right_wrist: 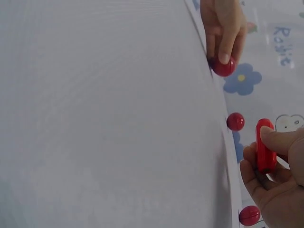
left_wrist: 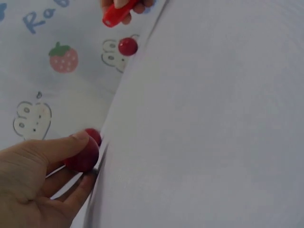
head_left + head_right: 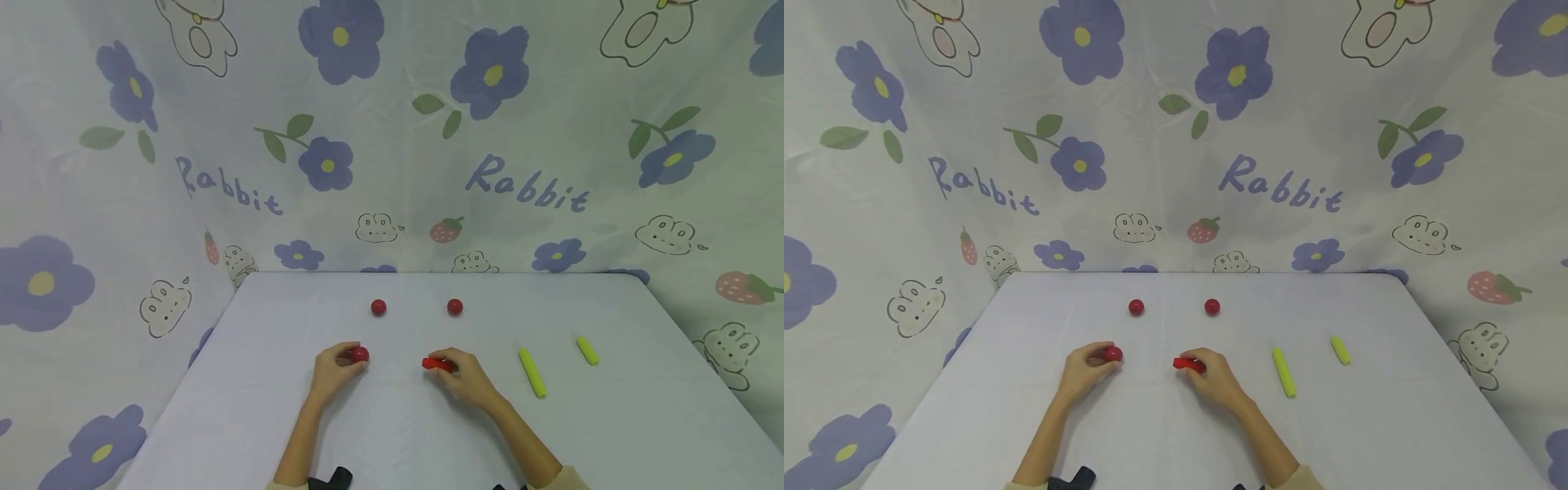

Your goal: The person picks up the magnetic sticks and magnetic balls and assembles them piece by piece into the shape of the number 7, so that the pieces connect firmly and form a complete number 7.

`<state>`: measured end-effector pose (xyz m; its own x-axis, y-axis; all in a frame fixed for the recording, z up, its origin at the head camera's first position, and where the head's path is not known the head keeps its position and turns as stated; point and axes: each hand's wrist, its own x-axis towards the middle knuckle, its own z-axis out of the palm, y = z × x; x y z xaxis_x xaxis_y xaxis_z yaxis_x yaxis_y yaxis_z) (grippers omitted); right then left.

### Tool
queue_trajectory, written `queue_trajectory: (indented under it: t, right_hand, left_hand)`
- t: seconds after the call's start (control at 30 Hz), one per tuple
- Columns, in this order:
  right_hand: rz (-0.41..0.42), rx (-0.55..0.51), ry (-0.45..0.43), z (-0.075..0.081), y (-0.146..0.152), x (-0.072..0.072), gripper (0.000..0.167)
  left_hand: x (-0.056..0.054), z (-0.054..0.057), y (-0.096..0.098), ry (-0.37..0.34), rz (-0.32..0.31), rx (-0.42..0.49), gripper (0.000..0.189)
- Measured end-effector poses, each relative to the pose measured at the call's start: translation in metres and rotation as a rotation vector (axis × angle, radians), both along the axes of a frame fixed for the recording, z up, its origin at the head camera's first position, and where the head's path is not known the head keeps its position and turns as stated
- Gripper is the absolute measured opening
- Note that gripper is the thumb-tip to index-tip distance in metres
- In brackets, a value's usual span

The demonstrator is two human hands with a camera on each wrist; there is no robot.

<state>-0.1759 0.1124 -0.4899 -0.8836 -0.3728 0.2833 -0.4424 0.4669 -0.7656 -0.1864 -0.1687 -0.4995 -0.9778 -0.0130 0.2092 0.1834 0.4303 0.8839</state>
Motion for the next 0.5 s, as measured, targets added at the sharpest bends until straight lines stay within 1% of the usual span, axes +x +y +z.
queue_trajectory:
  t: [0.1, 0.27, 0.37, 0.5]
  right_hand:
    - [-0.001, -0.001, 0.001, -0.001, 0.000, 0.000, 0.027]
    - [-0.004, -0.001, 0.000, -0.001, -0.001, 0.000, 0.027]
    - [-0.012, 0.004, -0.002, -0.001, -0.002, -0.001, 0.028]
    - [-0.010, 0.003, 0.002, -0.002, -0.002, -0.002, 0.028]
  left_hand:
    - [0.000, 0.001, 0.003, -0.021, -0.016, 0.026, 0.039]
    - [0.001, 0.002, 0.008, -0.026, -0.050, 0.038, 0.040]
    - [0.007, 0.016, 0.015, -0.019, -0.081, 0.042, 0.039]
    - [0.007, 0.016, 0.019, -0.019, -0.076, 0.054, 0.038]
